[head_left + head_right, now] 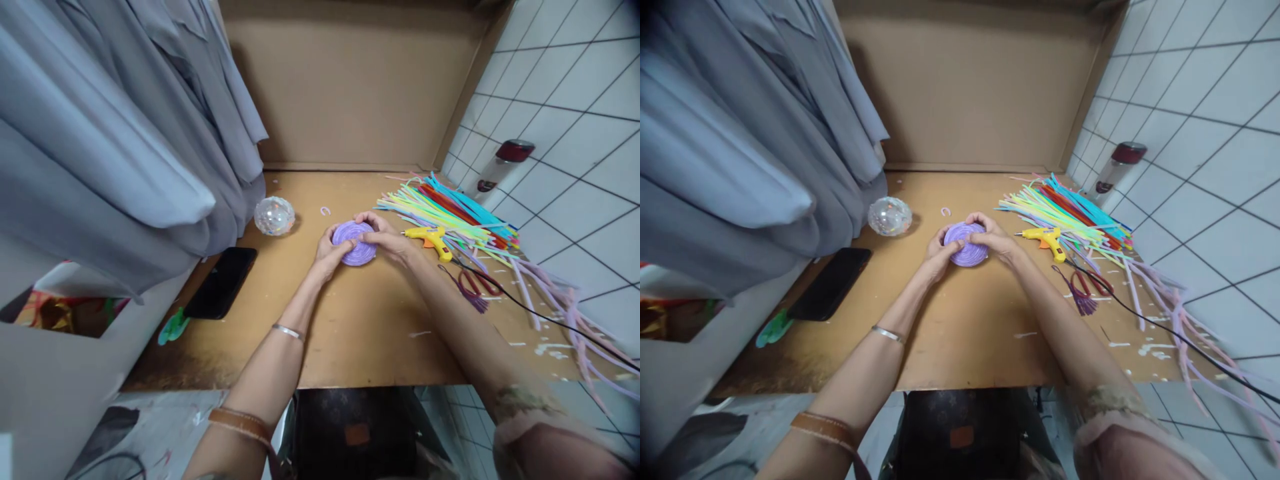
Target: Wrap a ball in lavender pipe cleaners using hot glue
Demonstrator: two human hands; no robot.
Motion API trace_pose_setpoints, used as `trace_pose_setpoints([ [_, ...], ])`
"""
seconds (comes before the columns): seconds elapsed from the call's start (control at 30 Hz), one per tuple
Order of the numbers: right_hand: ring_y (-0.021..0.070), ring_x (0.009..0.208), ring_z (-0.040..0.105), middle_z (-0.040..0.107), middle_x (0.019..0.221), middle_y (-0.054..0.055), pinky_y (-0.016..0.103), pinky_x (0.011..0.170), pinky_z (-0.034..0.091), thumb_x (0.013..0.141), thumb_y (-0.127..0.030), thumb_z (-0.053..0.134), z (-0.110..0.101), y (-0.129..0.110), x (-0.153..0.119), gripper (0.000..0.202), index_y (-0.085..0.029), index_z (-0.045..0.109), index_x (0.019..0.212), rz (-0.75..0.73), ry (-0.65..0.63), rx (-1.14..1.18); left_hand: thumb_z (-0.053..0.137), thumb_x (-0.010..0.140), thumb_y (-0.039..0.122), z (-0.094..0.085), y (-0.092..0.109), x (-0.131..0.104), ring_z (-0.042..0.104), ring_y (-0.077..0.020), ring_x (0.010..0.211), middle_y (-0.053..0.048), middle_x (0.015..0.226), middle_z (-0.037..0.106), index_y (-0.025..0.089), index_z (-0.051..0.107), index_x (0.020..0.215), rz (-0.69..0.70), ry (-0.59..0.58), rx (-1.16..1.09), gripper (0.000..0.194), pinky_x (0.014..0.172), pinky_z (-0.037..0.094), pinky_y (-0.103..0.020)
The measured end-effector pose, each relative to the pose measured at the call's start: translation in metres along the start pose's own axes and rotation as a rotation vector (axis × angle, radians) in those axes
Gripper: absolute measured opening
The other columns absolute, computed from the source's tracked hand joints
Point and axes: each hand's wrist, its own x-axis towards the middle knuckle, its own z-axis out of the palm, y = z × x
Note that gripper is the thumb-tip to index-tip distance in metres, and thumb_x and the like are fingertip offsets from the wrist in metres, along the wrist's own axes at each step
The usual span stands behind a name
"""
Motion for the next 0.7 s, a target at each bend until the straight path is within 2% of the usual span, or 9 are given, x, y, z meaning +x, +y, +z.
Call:
trace_pose_setpoints([
  [0.1, 0.0224, 0.102, 0.058, 0.063, 0.111, 0.004, 0.035, 0.088, 0.049, 0.052, -0.03, 0.084, -0.005, 0.0, 0.003, 0.049, -0.025, 0.056, 0.091, 0.069, -0.17, 0.154, 0.082, 0.058, 0.036, -0.001, 0.0, 0.0, 0.066, -0.0229, 0.101, -0.008, 0.11, 0.07, 0.016, 0.063, 0.11, 0.01, -0.017, 0.006, 0.059, 0.092, 0.052, -0.033],
  [0.17, 0.023, 0.105, 0.058, 0.063, 0.117, 0.005, 0.035, 0.089, 0.049, 0.051, -0.027, 0.086, -0.008, -0.001, 0.005, 0.051, -0.025, 0.055, 0.091, 0.081, -0.217, 0.169, 0.082, 0.058, 0.037, -0.001, 0.0, 0.0, 0.066, -0.0234, 0.101, -0.009, 0.111, 0.07, 0.015, 0.062, 0.111, 0.008, -0.022, 0.004, 0.061, 0.092, 0.052, -0.034],
  [0.33, 0.0226, 0.108, 0.057, 0.062, 0.121, 0.005, 0.034, 0.087, 0.05, 0.051, -0.024, 0.087, -0.012, -0.001, 0.007, 0.05, -0.025, 0.054, 0.088, 0.074, -0.231, 0.167, 0.082, 0.057, 0.037, -0.001, 0.002, 0.0, 0.065, -0.0246, 0.105, -0.009, 0.114, 0.07, 0.016, 0.06, 0.114, 0.018, -0.033, 0.031, 0.065, 0.093, 0.052, -0.035],
  [0.5, 0.022, 0.103, 0.057, 0.063, 0.119, 0.005, 0.034, 0.084, 0.052, 0.051, -0.024, 0.087, -0.013, 0.003, 0.009, 0.051, -0.025, 0.052, 0.088, 0.059, -0.26, 0.146, 0.083, 0.058, 0.039, -0.003, 0.001, 0.0, 0.065, -0.0265, 0.112, -0.011, 0.118, 0.07, 0.015, 0.061, 0.117, 0.032, -0.044, 0.073, 0.068, 0.098, 0.052, -0.036],
  [0.7, 0.0221, 0.102, 0.056, 0.063, 0.11, 0.004, 0.034, 0.084, 0.051, 0.051, -0.024, 0.083, -0.014, 0.001, 0.011, 0.049, -0.025, 0.051, 0.087, 0.036, -0.272, 0.077, 0.083, 0.059, 0.041, -0.003, 0.0, 0.0, 0.065, -0.0269, 0.111, -0.011, 0.118, 0.07, 0.015, 0.06, 0.117, 0.055, -0.053, 0.109, 0.067, 0.098, 0.052, -0.037],
])
